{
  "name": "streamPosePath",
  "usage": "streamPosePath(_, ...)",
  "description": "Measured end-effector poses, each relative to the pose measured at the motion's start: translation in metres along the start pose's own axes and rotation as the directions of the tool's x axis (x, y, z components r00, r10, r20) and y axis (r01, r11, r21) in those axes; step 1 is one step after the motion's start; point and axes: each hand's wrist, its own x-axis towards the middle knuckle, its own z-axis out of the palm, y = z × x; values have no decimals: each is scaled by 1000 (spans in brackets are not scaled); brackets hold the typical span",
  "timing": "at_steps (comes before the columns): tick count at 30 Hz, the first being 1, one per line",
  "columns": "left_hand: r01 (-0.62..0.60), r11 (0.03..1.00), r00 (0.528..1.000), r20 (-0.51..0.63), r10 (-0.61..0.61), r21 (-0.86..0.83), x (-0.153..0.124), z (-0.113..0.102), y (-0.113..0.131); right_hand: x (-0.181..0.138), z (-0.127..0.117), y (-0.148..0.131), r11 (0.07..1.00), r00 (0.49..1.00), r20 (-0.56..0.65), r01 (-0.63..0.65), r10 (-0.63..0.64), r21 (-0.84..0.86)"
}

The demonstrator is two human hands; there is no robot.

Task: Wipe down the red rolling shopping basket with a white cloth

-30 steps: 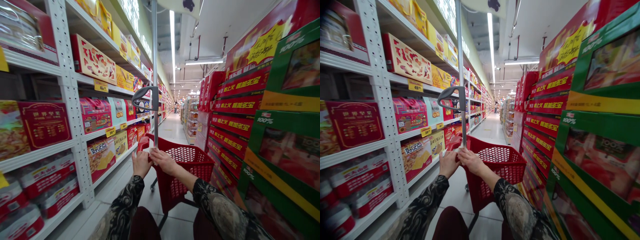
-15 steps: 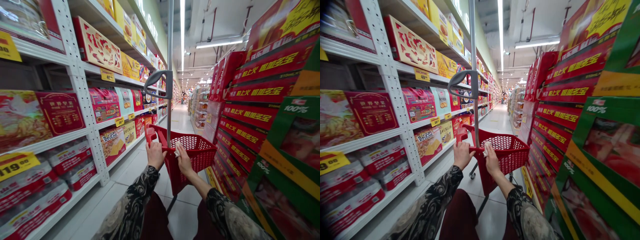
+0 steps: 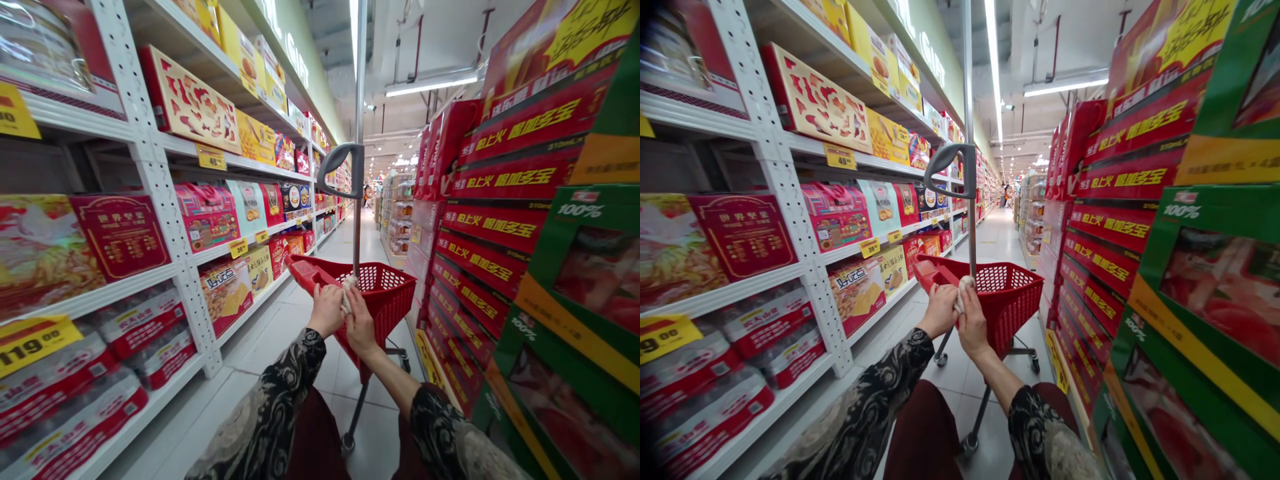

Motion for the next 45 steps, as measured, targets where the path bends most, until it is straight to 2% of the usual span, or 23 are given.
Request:
streamPosePath(3, -44, 998, 998, 33, 45, -48, 2, -3, -5, 14, -16, 6, 1000, 999, 53, 5, -4, -19)
streamPosePath(6, 20, 999, 999, 33, -19, -27, 3, -6, -17, 27, -34, 15, 999, 992, 126, 0, 4, -33)
streamPosePath(8, 40, 999, 999, 11, -40, 11, 3, -5, -19, 32, -41, 14, 999, 991, 134, -26, 31, -42)
streamPosePath(11, 28, 998, 999, -39, -26, 49, 5, 2, -9, 37, -43, 2, 997, 991, 120, -57, 62, -45)
streamPosePath(14, 17, 998, 997, -73, -13, 57, 6, 8, 11, 42, -48, -14, 999, 983, 183, -17, 24, -41)
streamPosePath(18, -25, 999, 998, -52, 26, 26, 11, 9, 19, 54, -72, -19, 986, 970, 231, -43, 80, -163)
streamPosePath(20, 17, 999, 999, -36, -16, 30, 13, 7, 10, 62, -90, -12, 964, 963, 223, -95, 152, -248)
streamPosePath(23, 146, 986, 989, -5, -146, 78, 16, 5, -5, 70, -108, 1, 923, 950, 203, -153, 235, -354)
streamPosePath(27, 163, 980, 984, 52, -170, 114, 17, 8, -4, 72, -102, 0, 891, 955, 187, -129, 229, -436)
streamPosePath(32, 99, 990, 988, 109, -110, 101, 18, 7, 11, 67, -88, -14, 901, 947, 302, 32, 111, -433)
streamPosePath(34, 91, 992, 985, 136, -103, 86, 19, 3, 7, 67, -96, -9, 881, 945, 293, 13, 143, -472)
streamPosePath(39, 229, 969, 966, 100, -239, 97, 16, -3, -9, 71, -123, 13, 806, 947, 206, -81, 245, -586)
streamPosePath(45, 204, 973, 969, 118, -216, 107, 13, 3, 8, 73, -103, 7, 829, 940, 284, 0, 192, -560)
